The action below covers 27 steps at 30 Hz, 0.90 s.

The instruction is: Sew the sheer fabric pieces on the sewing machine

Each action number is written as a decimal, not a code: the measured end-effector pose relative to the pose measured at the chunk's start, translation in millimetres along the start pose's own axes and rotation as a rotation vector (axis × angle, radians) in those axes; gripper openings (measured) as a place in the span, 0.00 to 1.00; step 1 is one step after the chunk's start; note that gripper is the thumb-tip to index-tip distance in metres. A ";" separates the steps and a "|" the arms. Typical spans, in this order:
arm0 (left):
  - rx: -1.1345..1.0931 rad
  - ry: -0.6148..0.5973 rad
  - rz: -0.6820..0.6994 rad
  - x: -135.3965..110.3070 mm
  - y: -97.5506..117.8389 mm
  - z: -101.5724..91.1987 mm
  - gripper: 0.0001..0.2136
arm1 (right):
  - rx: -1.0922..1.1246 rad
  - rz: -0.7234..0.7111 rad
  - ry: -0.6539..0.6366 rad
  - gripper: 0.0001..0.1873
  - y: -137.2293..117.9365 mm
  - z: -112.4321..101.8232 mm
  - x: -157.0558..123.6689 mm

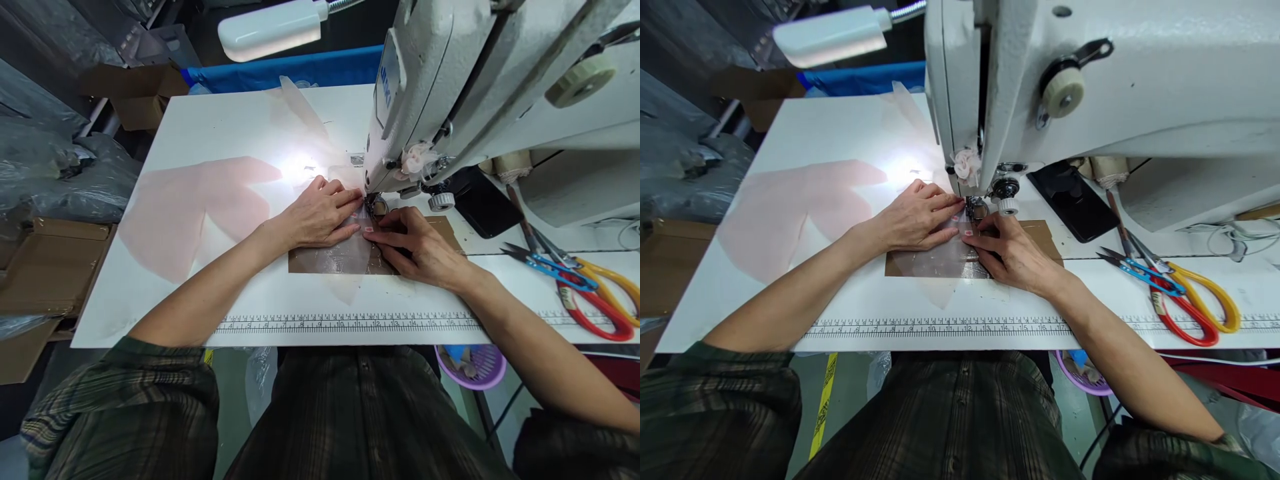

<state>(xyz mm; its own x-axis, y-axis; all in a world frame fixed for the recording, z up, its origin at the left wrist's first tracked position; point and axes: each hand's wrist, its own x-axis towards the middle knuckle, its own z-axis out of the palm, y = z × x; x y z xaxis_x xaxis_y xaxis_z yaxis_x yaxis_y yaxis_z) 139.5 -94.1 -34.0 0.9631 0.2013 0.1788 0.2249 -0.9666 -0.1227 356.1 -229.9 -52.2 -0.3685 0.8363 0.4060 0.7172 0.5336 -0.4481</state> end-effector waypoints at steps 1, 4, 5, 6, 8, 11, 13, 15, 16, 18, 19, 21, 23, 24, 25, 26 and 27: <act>0.006 -0.003 -0.001 0.1 0.4 0.0 0.23 | 0.000 0.001 0.002 0.17 -0.2 -0.2 0.2; 0.029 -0.004 0.000 0.3 1.1 0.0 0.23 | -0.005 0.003 0.005 0.17 -0.2 -0.2 0.7; 0.037 -0.003 0.001 0.4 1.3 -0.1 0.23 | -0.008 0.002 0.005 0.17 0.0 0.0 0.8; 0.044 -0.004 0.003 0.6 1.6 -0.3 0.23 | -0.011 0.000 0.003 0.17 0.3 0.2 0.8; 0.063 -0.005 0.006 1.0 2.7 -0.9 0.23 | -0.013 -0.001 0.003 0.16 1.1 0.6 0.7; 0.091 -0.012 0.002 1.2 5.5 -2.4 0.22 | -0.011 0.007 0.008 0.16 2.6 0.9 0.3; 0.099 -0.018 -0.005 1.3 7.7 -3.4 0.22 | -0.004 0.014 0.009 0.16 3.5 1.0 0.0; 0.107 -0.011 -0.007 1.3 9.9 -4.0 0.22 | 0.005 0.016 0.006 0.17 4.2 1.0 -0.2; 0.114 0.004 -0.012 1.4 10.9 -3.9 0.22 | 0.010 0.016 0.005 0.17 4.4 1.1 -0.3; 0.128 0.057 -0.022 1.4 12.4 -2.5 0.22 | 0.012 0.013 0.005 0.17 4.4 1.1 -0.4; 0.127 0.089 -0.019 1.3 12.9 -1.1 0.21 | 0.010 0.014 0.004 0.17 4.2 1.1 -0.5; 0.098 0.158 0.026 0.9 13.1 3.4 0.18 | 0.000 0.014 0.002 0.17 3.6 1.4 -0.6; 0.048 0.220 0.106 -0.1 12.2 9.4 0.14 | -0.010 0.011 0.005 0.16 2.8 1.8 -0.6; 0.026 0.251 0.139 -0.8 11.5 12.5 0.13 | -0.014 0.009 0.009 0.16 2.5 2.0 -0.6; 0.008 0.284 0.161 -1.6 10.6 15.3 0.12 | -0.015 0.009 0.011 0.16 2.2 2.2 -0.6; -0.006 0.315 0.170 -2.4 9.8 17.7 0.11 | -0.016 0.010 0.012 0.16 1.9 2.3 -0.5; -0.019 0.344 0.170 -3.2 9.1 19.3 0.11 | -0.015 0.014 0.012 0.17 1.7 2.4 -0.5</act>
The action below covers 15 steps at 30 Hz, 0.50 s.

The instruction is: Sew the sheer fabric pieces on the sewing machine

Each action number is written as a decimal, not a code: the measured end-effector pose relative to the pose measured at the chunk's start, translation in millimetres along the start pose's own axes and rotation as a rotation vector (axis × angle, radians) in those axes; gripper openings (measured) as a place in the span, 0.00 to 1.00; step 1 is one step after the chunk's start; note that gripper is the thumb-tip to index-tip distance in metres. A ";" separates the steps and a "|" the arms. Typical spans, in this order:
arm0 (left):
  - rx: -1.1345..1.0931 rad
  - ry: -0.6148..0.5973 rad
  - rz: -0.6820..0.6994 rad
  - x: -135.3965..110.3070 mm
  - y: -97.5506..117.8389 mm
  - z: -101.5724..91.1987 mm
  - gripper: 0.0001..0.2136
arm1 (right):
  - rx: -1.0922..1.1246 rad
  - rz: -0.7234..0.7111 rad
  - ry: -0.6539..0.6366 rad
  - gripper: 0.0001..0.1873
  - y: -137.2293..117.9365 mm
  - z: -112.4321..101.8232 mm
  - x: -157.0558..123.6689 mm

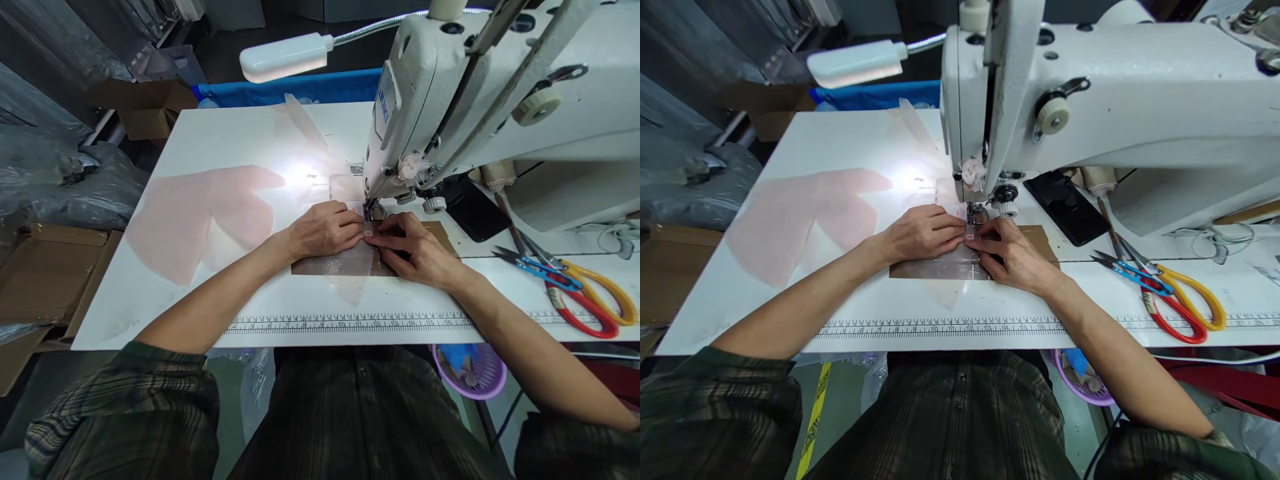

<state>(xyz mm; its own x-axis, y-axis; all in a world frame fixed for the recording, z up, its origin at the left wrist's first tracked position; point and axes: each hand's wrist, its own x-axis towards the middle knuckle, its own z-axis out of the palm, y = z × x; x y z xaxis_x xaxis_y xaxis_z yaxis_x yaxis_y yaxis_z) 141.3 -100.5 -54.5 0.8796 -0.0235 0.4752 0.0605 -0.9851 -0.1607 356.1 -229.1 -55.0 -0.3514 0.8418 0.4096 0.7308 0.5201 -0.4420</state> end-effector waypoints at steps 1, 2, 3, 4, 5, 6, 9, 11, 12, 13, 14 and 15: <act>-0.014 0.028 0.000 -1.1 -0.4 0.5 0.10 | 0.002 0.004 0.000 0.17 -0.1 0.0 0.0; -0.032 0.048 -0.001 -1.8 -0.7 0.1 0.10 | 0.006 0.008 0.000 0.17 -0.2 0.0 0.0; -0.051 0.057 -0.001 -2.2 -0.7 -1.0 0.10 | 0.011 0.010 0.002 0.17 -0.3 0.0 -0.1; -0.067 0.055 -0.005 -2.4 -0.6 -2.8 0.10 | 0.017 0.012 0.007 0.17 -0.4 0.0 -0.1; -0.078 0.044 -0.012 -2.3 -0.4 -5.0 0.10 | 0.021 0.014 0.011 0.17 -0.5 0.1 -0.2; -0.083 0.022 -0.020 -2.1 -0.2 -7.6 0.11 | 0.023 0.018 0.014 0.17 -0.6 0.4 -0.4; -0.066 -0.056 -0.042 -1.3 0.1 -14.6 0.16 | 0.008 0.039 0.014 0.18 -1.1 1.4 -0.6; -0.050 -0.094 -0.046 -0.9 -0.1 -17.4 0.19 | -0.013 0.049 0.016 0.18 -1.5 2.1 -0.7; -0.043 -0.109 -0.053 -0.8 -0.2 -18.1 0.19 | -0.022 0.049 0.017 0.18 -1.8 2.3 -0.7; -0.037 -0.121 -0.063 -0.7 -0.3 -18.5 0.19 | -0.028 0.048 0.018 0.18 -2.0 2.5 -0.7; -0.033 -0.131 -0.074 -0.6 -0.5 -18.6 0.19 | -0.031 0.047 0.018 0.18 -2.2 2.7 -0.8; -0.030 -0.139 -0.085 -0.4 -0.6 -18.4 0.19 | -0.033 0.047 0.017 0.18 -2.4 2.8 -0.9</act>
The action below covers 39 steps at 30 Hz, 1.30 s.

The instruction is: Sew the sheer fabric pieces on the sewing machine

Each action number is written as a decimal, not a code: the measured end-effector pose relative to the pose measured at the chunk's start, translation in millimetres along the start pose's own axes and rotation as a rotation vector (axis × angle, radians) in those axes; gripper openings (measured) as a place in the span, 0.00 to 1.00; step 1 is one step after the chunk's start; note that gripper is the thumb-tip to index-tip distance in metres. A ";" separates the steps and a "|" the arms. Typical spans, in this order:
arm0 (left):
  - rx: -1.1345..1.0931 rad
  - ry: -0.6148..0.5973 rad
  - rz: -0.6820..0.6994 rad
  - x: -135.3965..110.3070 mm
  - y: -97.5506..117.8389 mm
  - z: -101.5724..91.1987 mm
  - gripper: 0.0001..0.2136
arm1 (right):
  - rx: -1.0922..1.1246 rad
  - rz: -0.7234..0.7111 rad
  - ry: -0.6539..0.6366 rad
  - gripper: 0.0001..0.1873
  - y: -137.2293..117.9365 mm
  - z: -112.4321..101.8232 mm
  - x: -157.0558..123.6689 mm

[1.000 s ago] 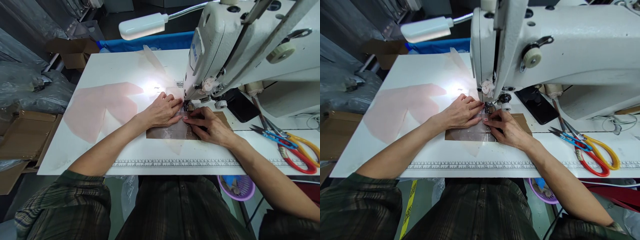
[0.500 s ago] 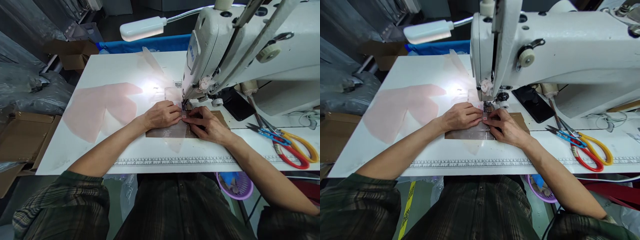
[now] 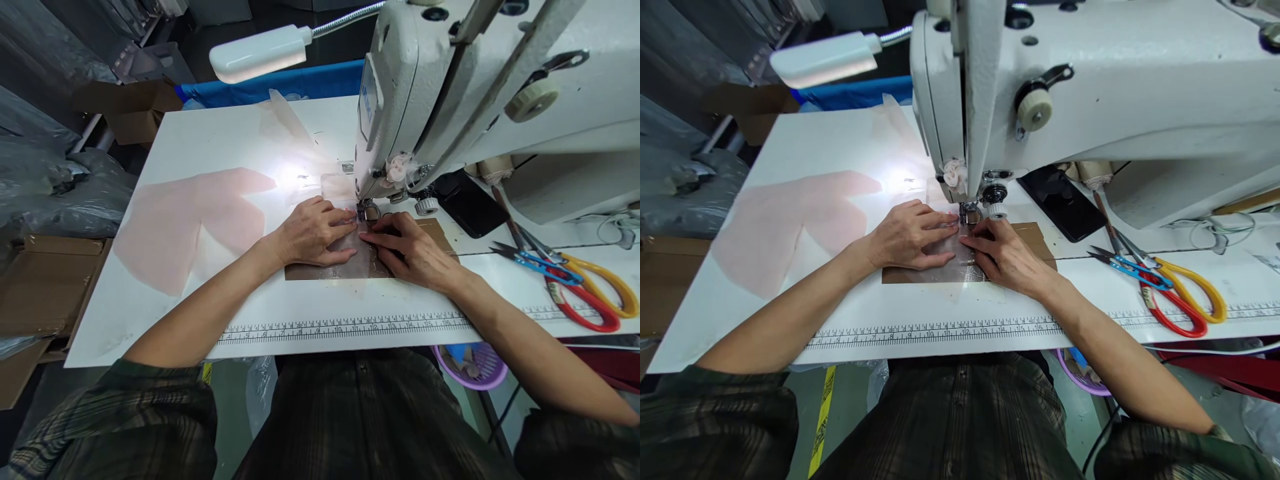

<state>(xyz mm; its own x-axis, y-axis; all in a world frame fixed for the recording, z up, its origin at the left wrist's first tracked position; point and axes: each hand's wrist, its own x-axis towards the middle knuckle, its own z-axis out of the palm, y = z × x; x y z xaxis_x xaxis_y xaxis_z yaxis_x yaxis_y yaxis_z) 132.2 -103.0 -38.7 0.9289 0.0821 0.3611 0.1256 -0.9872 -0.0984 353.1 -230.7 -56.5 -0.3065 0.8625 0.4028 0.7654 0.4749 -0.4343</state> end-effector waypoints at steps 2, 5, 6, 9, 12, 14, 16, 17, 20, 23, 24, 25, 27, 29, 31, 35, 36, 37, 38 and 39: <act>0.006 -0.015 -0.022 0.5 -0.5 0.4 0.19 | -0.003 0.002 -0.001 0.19 -0.3 0.1 -0.3; 0.020 -0.035 -0.050 1.3 -1.6 1.1 0.19 | -0.011 -0.002 0.010 0.18 -0.5 0.4 -0.9; 0.023 -0.042 -0.058 1.5 -1.9 1.3 0.19 | -0.010 -0.004 0.014 0.18 -0.6 0.6 -1.0; 0.035 -0.054 -0.087 1.9 -2.7 2.4 0.20 | -0.004 0.005 0.016 0.18 -0.8 1.5 -1.5; 0.045 -0.067 -0.132 1.6 -3.2 4.6 0.21 | -0.001 0.017 0.015 0.18 -0.4 2.6 -1.7; 0.042 -0.076 -0.172 0.9 -4.3 6.0 0.20 | -0.002 0.016 0.019 0.18 0.3 2.5 -1.5; 0.021 -0.084 -0.204 0.3 -6.3 5.6 0.20 | 0.004 0.020 0.024 0.18 1.3 1.3 -0.8; 0.008 -0.091 -0.210 0.4 -7.5 4.0 0.20 | 0.013 0.032 0.025 0.19 2.1 0.2 -0.3; -0.029 -0.122 -0.183 2.7 -10.2 -7.6 0.23 | 0.071 0.125 0.046 0.20 5.6 -3.5 1.7; -0.066 -0.095 -0.139 6.1 -6.9 -25.5 0.22 | 0.162 0.261 0.094 0.19 10.5 -5.3 4.0; -0.072 -0.084 -0.119 6.2 -4.0 -30.9 0.20 | 0.188 0.293 0.115 0.19 11.9 -5.3 4.7; -0.068 -0.077 -0.095 5.5 -0.1 -35.3 0.18 | 0.204 0.315 0.139 0.18 12.8 -5.1 5.3; -0.055 -0.088 -0.039 1.3 9.8 -40.1 0.15 | 0.201 0.334 0.185 0.17 13.1 -4.2 6.4; -0.064 -0.097 0.010 -5.8 20.8 -39.4 0.13 | 0.164 0.328 0.206 0.16 11.2 -3.3 7.0; -0.099 -0.083 0.037 -13.2 30.4 -34.5 0.13 | 0.122 0.297 0.207 0.16 8.4 -2.3 7.2; -0.174 -0.020 0.068 -21.0 39.0 -21.5 0.12 | 0.064 0.148 0.150 0.19 5.9 0.7 5.7; -0.201 -0.003 0.080 -21.3 39.1 -18.8 0.11 | 0.051 0.104 0.120 0.20 6.7 1.7 5.1; -0.229 0.011 0.087 -21.2 38.7 -16.7 0.10 | 0.037 0.065 0.088 0.21 8.0 2.8 4.4; -0.258 0.028 0.088 -20.8 38.1 -15.0 0.08 | 0.023 0.033 0.060 0.22 9.6 3.8 3.7; -0.283 0.046 0.083 -20.4 37.4 -13.7 0.08 | 0.011 0.013 0.041 0.22 11.3 4.8 3.2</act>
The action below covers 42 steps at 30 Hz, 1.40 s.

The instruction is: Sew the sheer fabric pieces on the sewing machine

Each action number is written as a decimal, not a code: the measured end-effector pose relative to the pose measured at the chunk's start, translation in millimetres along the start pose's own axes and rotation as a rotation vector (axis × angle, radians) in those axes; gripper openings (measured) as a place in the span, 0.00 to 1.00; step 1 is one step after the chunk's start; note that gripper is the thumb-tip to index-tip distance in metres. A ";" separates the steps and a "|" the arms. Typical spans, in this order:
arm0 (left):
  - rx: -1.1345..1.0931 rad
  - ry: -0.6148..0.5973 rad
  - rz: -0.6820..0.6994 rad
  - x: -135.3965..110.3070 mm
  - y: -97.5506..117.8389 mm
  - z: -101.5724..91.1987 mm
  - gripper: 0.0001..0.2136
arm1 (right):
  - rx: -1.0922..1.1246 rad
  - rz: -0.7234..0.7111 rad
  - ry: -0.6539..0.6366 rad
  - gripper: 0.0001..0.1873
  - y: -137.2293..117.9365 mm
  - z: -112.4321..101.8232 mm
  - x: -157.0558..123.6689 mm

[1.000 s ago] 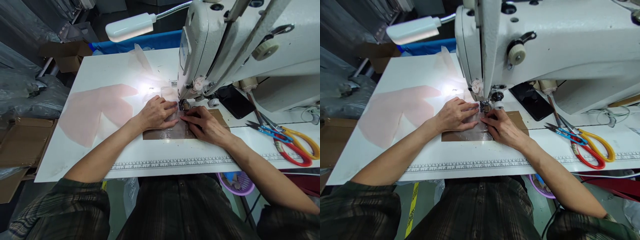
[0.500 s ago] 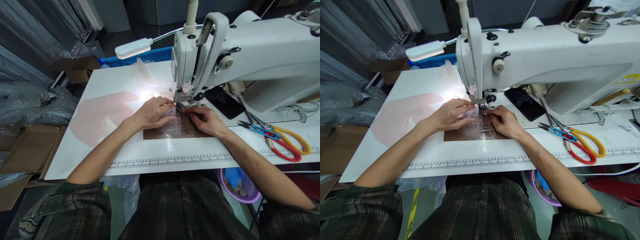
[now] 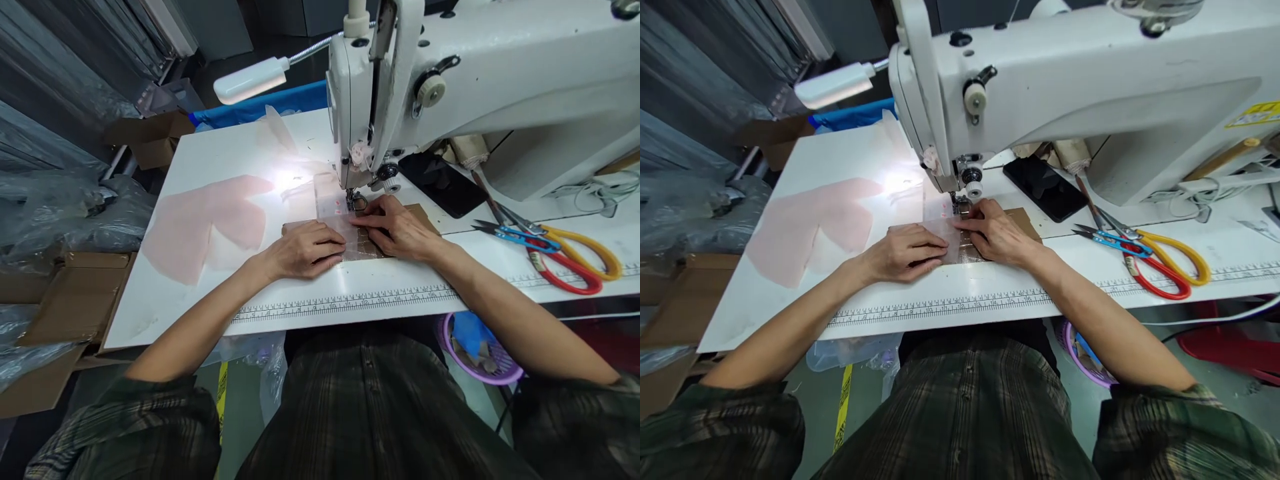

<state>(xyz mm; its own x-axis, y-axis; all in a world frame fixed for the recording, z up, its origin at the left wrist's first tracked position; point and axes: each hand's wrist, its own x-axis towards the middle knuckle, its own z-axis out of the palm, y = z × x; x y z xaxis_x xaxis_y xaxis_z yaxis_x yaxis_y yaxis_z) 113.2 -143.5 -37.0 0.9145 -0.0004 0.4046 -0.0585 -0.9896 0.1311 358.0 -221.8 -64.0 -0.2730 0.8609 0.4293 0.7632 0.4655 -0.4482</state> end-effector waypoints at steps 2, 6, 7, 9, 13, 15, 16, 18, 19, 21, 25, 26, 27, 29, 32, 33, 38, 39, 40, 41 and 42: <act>-0.034 0.045 -0.008 0.4 -1.4 1.3 0.07 | -0.014 -0.014 -0.016 0.22 2.9 1.3 -0.8; -0.039 0.086 -0.002 -0.4 -1.1 2.8 0.07 | 0.001 -0.020 -0.005 0.22 4.3 1.5 -0.8; -0.030 0.079 -0.002 -0.6 -0.5 2.9 0.07 | 0.003 -0.019 -0.004 0.22 4.0 1.4 -0.7; -0.004 0.056 -0.009 -0.7 1.2 2.5 0.08 | 0.000 -0.010 -0.009 0.22 3.3 1.2 -0.5; 0.065 -0.020 -0.024 2.2 5.6 -1.6 0.09 | -0.003 0.009 -0.011 0.21 2.2 1.4 -0.8; 0.071 -0.048 -0.022 4.9 6.5 -4.2 0.10 | -0.001 0.010 -0.006 0.21 1.6 1.4 -1.0; 0.056 -0.053 -0.008 6.3 6.1 -5.2 0.10 | 0.001 0.010 -0.002 0.21 1.1 1.2 -1.0; -0.012 -0.055 0.026 9.0 3.2 -6.7 0.10 | 0.008 0.012 0.005 0.20 -0.1 0.3 -0.7; -0.061 -0.060 0.037 10.1 0.9 -7.0 0.10 | 0.014 0.016 0.008 0.20 -0.9 -0.5 -0.4; -0.173 -0.065 0.032 11.6 -4.9 -6.5 0.09 | 0.030 0.033 0.013 0.19 -2.6 -3.1 0.6; -0.365 -0.006 -0.023 10.9 -15.0 0.6 0.07 | 0.057 0.098 0.022 0.19 -4.8 -9.1 2.4; -0.391 0.019 -0.035 10.1 -16.2 3.2 0.06 | 0.062 0.116 0.018 0.18 -4.7 -10.2 2.5; -0.407 0.040 -0.046 9.1 -16.9 5.8 0.06 | 0.067 0.132 0.013 0.18 -4.5 -10.9 2.5; -0.421 0.076 -0.056 7.3 -16.8 9.9 0.05 | 0.077 0.157 0.002 0.18 -3.9 -11.4 2.5; -0.411 0.098 -0.063 5.2 -15.2 12.0 0.05 | 0.082 0.172 0.001 0.17 -3.8 -11.3 2.6; -0.401 0.099 -0.068 4.7 -14.8 11.9 0.05 | 0.083 0.173 0.003 0.17 -4.0 -11.4 2.8; -0.312 0.087 -0.028 3.3 -16.1 13.2 0.05 | 0.087 0.178 0.016 0.17 -6.4 -12.2 3.3; -0.292 0.088 -0.014 3.0 -16.4 13.9 0.05 | 0.086 0.178 0.018 0.18 -6.6 -12.2 3.1; -0.273 0.089 -0.003 2.8 -16.5 14.6 0.05 | 0.084 0.168 0.016 0.18 -6.6 -12.1 2.8; -0.252 0.090 0.003 2.6 -16.2 15.1 0.05 | 0.079 0.143 0.008 0.18 -6.3 -11.8 2.4; -0.229 0.094 0.010 2.6 -15.4 15.1 0.05 | 0.071 0.104 -0.006 0.18 -5.8 -11.3 1.8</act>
<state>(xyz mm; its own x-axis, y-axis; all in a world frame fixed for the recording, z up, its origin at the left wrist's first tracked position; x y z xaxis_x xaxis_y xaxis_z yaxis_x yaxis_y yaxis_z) 122.5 -130.4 -51.7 0.8730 0.0141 0.4875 -0.1659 -0.9314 0.3240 359.7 -225.2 -51.8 -0.1984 0.9063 0.3731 0.7444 0.3869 -0.5442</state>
